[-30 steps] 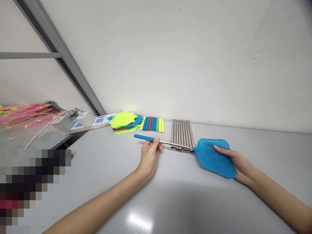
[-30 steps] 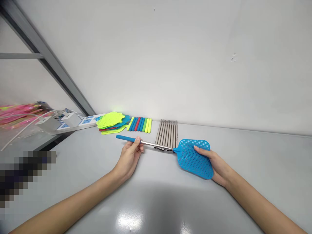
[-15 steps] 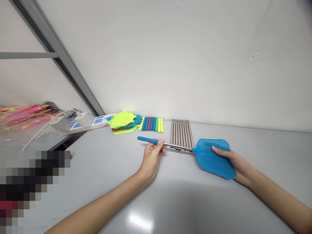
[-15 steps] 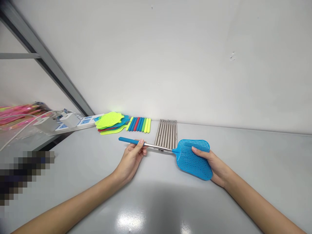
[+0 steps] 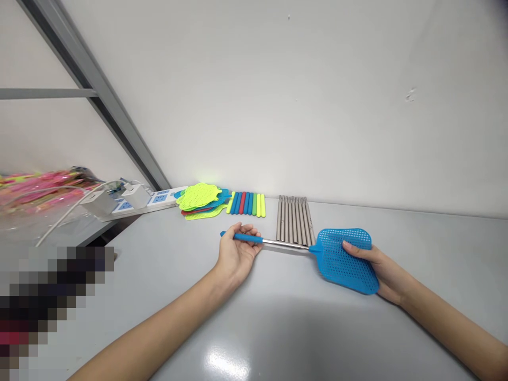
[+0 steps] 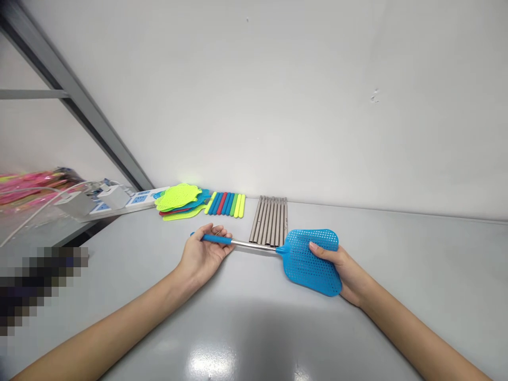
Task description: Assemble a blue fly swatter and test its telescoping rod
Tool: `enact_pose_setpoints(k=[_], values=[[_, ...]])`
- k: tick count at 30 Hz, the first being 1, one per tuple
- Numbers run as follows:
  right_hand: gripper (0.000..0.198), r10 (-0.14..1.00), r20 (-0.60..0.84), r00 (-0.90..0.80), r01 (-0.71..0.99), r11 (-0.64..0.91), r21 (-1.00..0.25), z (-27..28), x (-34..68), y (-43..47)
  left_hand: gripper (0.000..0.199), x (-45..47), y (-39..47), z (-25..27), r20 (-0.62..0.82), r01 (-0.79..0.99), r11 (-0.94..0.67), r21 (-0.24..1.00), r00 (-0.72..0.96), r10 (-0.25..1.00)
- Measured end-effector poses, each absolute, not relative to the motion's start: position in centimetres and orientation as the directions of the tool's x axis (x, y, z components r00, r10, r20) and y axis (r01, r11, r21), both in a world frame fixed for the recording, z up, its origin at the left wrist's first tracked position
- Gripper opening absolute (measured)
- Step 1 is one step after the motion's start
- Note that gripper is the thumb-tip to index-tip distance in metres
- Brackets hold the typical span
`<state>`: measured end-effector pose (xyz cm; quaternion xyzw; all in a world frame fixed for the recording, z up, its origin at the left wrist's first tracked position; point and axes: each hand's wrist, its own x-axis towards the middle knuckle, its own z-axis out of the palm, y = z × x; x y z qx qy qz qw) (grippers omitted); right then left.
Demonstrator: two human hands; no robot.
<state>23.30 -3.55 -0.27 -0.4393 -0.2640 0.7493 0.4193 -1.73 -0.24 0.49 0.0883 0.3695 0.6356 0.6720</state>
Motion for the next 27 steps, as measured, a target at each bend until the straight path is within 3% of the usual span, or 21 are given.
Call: enact_pose_setpoints(k=[10,14,27], values=[[0.031,0.878,-0.416,-0.235,-0.387,-0.477,-0.789,0.4,21.6,-5.4,0.035,-2.3,-0.8,1.4,-0.413,-0.913,0.099,0.397,-0.081,0.907],[0.032,0.873,-0.471,-0.128,-0.406,-0.479,-0.778,0.6,20.2,-6.9,0.036,-2.5,-1.1,2.0,-0.398,-0.919,0.060,0.390,-0.110,0.911],[0.038,0.834,-0.549,-0.049,-0.412,-0.517,-0.750,-0.1,19.4,-8.1,0.039,-1.8,-1.9,2.5,-0.316,-0.899,0.002,0.437,-0.152,0.937]])
